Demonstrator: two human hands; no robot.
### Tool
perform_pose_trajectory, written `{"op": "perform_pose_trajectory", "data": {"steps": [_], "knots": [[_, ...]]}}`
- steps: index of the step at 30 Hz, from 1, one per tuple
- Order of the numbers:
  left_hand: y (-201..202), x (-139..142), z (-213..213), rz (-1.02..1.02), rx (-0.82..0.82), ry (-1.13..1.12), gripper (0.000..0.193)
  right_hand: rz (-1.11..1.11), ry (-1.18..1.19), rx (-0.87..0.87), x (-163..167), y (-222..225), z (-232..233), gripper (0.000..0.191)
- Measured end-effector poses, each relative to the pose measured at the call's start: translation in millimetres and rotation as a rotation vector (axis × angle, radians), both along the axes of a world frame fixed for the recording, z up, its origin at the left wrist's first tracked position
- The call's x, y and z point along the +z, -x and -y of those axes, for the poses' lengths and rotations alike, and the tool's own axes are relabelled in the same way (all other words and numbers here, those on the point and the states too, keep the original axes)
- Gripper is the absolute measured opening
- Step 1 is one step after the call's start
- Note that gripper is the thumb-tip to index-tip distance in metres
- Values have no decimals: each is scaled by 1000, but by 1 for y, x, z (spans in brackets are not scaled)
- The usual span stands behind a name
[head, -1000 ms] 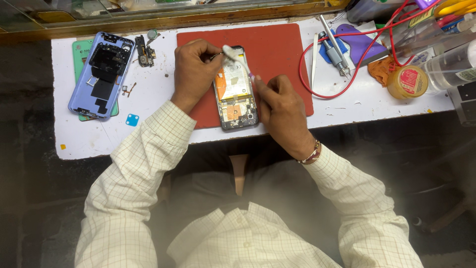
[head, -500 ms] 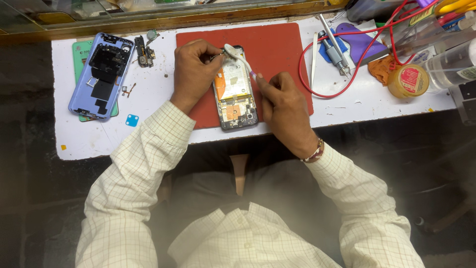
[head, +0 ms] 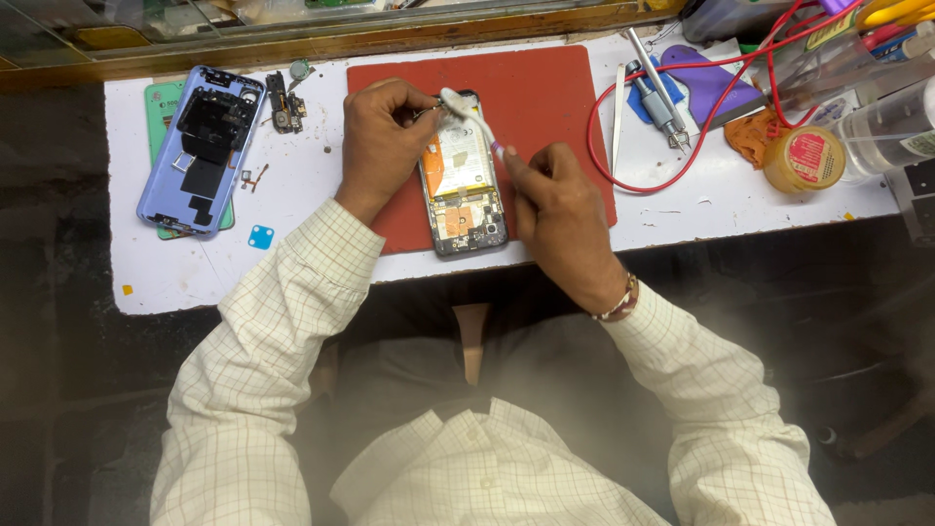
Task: The person repairs a disassembled smartphone on a red mat at a workbench. They use a metal tool to work on the phone's internal components, then use a toothbrush to brush the internals and continue working on the board with the tool.
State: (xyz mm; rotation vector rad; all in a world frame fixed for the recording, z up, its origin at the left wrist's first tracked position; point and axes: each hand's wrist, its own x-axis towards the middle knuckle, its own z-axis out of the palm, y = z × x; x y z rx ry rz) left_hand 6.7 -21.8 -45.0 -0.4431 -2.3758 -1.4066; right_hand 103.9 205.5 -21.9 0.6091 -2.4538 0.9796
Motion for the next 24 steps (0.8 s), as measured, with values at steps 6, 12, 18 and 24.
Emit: {"op": "perform_pose_trajectory", "data": {"steps": [6, 12, 18, 24], "knots": [[1, -2, 1, -30, -24, -11, 7, 6, -26, -33, 1, 4, -2, 41], [3, -1, -1, 31, 1, 25, 10, 10, 48, 20, 5, 7, -8, 39], [2, 2, -1, -19, -6, 24, 9, 95, 103, 13, 12, 10, -18, 36], [1, 3, -1, -7, -15, 22, 8, 35, 37, 29, 8, 8, -12, 37]]}}
